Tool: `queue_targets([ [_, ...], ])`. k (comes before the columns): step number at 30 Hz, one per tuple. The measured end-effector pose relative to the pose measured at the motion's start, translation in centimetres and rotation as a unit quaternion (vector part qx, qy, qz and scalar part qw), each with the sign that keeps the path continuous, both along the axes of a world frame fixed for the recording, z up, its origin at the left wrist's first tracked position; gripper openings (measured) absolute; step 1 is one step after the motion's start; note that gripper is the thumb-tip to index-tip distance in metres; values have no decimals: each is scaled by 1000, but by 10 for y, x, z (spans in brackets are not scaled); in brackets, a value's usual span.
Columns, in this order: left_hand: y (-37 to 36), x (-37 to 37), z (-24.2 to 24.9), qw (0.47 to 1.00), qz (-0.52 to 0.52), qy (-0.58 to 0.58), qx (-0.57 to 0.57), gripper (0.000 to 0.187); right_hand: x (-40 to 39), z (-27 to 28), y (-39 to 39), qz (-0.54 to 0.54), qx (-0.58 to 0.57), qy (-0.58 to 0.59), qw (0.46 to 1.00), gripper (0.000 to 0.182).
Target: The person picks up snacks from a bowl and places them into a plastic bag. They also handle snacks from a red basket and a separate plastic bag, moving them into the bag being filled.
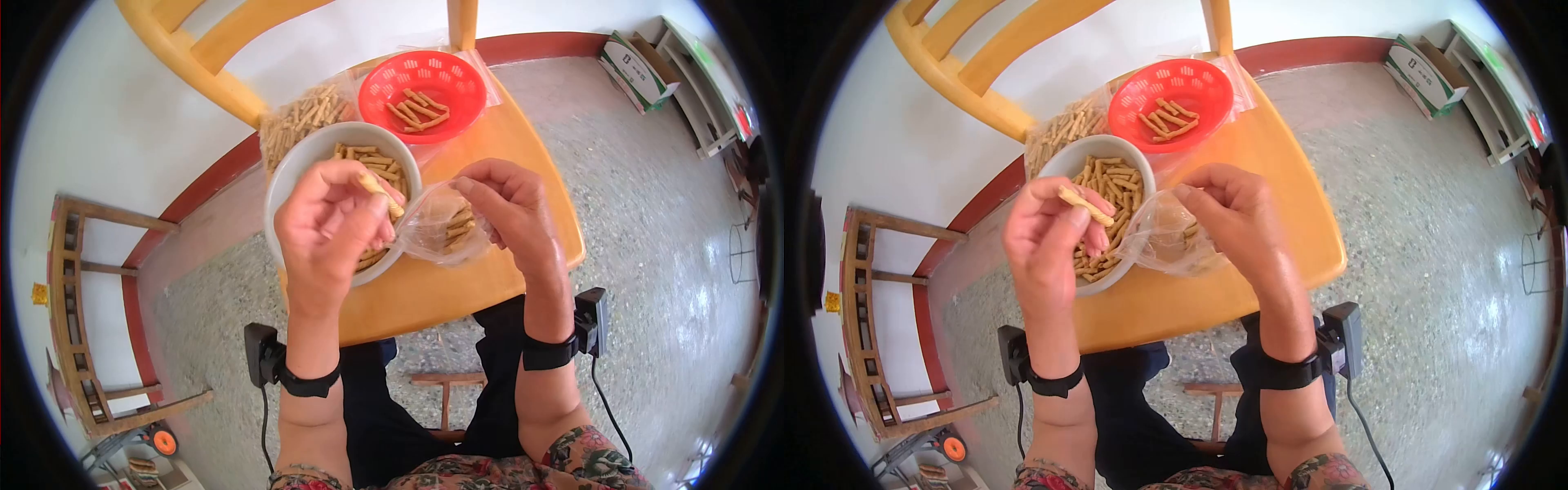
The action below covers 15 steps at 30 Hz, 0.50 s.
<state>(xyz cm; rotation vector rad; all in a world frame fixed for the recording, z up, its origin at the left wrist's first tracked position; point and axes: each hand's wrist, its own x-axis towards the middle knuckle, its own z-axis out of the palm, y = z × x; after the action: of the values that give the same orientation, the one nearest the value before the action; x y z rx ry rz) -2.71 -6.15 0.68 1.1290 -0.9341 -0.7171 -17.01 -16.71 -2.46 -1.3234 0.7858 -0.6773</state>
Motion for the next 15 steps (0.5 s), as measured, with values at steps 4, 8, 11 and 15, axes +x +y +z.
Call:
queue_targets([
  [4, -8, -12, -8, 954, 68, -292, -17, 15, -4, 1, -1, 5, 12, -5, 1000, 13],
  [8, -13, -24, -6, 923, 72, -378, 10, 17, -2, -3, -5, 12, 1, -26, 1000, 12],
  [11, -17, -29, -15, 915, 57, -397, 33, 19, -2, -8, -7, 21, -18, -30, 999, 12],
  [15, -15, -27, -16, 893, 63, -440, 66, 14, -2, -5, -5, 18, -6, -46, 999, 12],
])
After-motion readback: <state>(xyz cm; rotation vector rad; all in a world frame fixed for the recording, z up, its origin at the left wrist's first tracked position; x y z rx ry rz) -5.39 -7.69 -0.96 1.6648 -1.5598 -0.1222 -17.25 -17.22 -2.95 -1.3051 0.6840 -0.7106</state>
